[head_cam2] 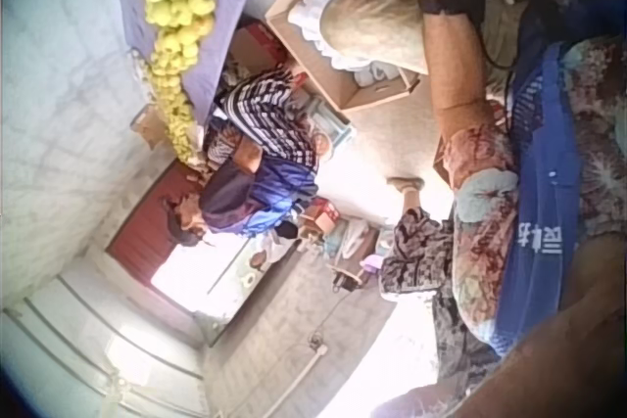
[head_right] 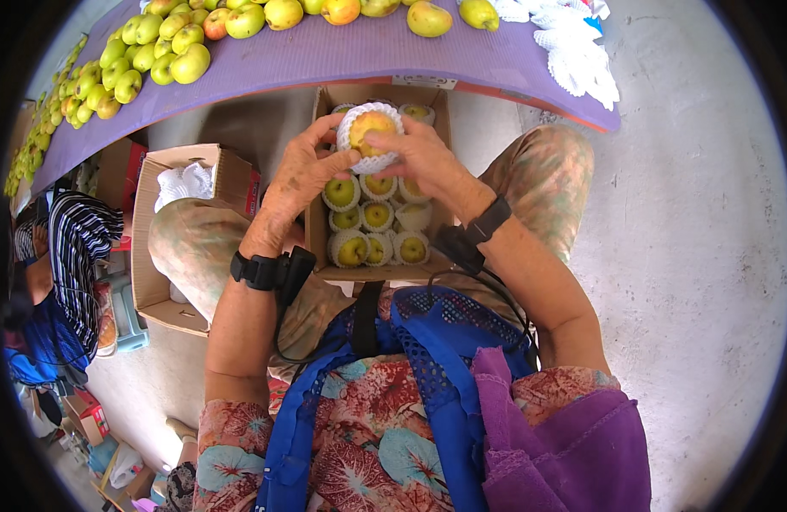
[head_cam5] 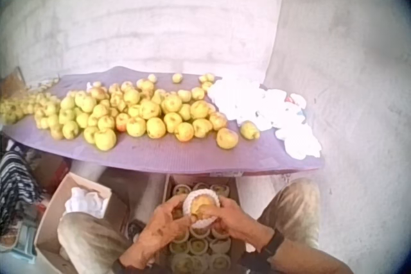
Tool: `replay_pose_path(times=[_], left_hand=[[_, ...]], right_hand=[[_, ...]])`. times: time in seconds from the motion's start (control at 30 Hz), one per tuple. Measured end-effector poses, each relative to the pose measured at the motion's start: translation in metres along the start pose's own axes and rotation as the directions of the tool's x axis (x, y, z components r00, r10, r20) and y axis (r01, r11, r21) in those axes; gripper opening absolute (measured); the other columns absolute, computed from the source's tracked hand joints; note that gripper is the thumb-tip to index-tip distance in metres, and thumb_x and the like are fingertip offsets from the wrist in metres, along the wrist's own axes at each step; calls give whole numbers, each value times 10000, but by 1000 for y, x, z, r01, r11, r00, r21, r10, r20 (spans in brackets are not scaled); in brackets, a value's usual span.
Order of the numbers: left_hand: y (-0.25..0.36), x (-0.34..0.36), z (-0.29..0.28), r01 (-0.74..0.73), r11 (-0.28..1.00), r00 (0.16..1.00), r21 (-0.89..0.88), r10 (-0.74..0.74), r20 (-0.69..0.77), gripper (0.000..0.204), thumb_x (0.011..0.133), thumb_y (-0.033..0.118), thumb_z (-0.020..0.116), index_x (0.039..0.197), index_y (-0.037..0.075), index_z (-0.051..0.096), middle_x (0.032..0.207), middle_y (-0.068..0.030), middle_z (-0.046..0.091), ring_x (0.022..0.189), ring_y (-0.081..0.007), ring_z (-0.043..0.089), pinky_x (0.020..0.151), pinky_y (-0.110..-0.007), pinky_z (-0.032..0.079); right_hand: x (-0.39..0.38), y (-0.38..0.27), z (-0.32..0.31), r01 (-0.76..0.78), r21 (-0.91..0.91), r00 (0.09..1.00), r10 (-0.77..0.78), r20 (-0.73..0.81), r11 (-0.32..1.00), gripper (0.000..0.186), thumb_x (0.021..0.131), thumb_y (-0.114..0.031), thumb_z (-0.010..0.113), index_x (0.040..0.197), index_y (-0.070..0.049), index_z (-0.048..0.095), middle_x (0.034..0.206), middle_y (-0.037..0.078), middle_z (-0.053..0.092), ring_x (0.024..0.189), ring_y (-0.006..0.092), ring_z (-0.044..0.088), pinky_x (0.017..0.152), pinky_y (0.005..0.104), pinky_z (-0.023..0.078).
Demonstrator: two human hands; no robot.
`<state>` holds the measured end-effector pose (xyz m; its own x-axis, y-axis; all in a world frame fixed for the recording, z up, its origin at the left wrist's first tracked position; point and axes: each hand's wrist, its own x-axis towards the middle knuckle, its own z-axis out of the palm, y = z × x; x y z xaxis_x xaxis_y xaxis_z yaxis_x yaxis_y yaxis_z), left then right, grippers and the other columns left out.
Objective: Picking up apples, putting them into white foam protective sleeves, and placing them into a shipping box.
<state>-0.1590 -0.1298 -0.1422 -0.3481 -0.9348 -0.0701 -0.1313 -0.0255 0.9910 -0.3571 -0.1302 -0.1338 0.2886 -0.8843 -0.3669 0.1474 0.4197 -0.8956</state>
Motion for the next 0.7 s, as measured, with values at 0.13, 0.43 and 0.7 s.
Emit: replay_pose_path(times=[0.13, 0.43, 0.7], left_hand=[[7, -1, -7, 8, 994, 999, 112, -3, -38, 578, 806, 253, 724, 1287, 10, 516, 1082, -152, 589, 898, -207, 614, 750, -327, 525], [25, -6, -16, 5, 995, 991, 97, 8, -136, 517, 883, 354, 643, 1248, -1, 550, 988, -74, 636, 860, -137, 610, 735, -269, 514], [30, -10, -9, -135, 951, 975, 277, 178, -136, 446, 884, 336, 645, 1162, -11, 602, 953, -99, 651, 801, -157, 596, 712, -295, 500]], right_hand=[[-1, 6, -7, -44, -36, 999, 44, -4, 998, 496, 859, -214, 676, 1273, -30, 473, 1167, 99, 588, 1017, 206, 617, 775, 361, 565], [8, 58, -33, -353, -356, 929, 371, -19, 865, 646, 778, -247, 748, 1297, 8, 459, 1234, 142, 552, 1085, 250, 585, 725, 321, 567], [29, 151, -54, -559, -513, 787, 612, -80, 652, 696, 750, -260, 769, 1276, 68, 452, 1249, 177, 523, 1077, 282, 573, 677, 368, 593]])
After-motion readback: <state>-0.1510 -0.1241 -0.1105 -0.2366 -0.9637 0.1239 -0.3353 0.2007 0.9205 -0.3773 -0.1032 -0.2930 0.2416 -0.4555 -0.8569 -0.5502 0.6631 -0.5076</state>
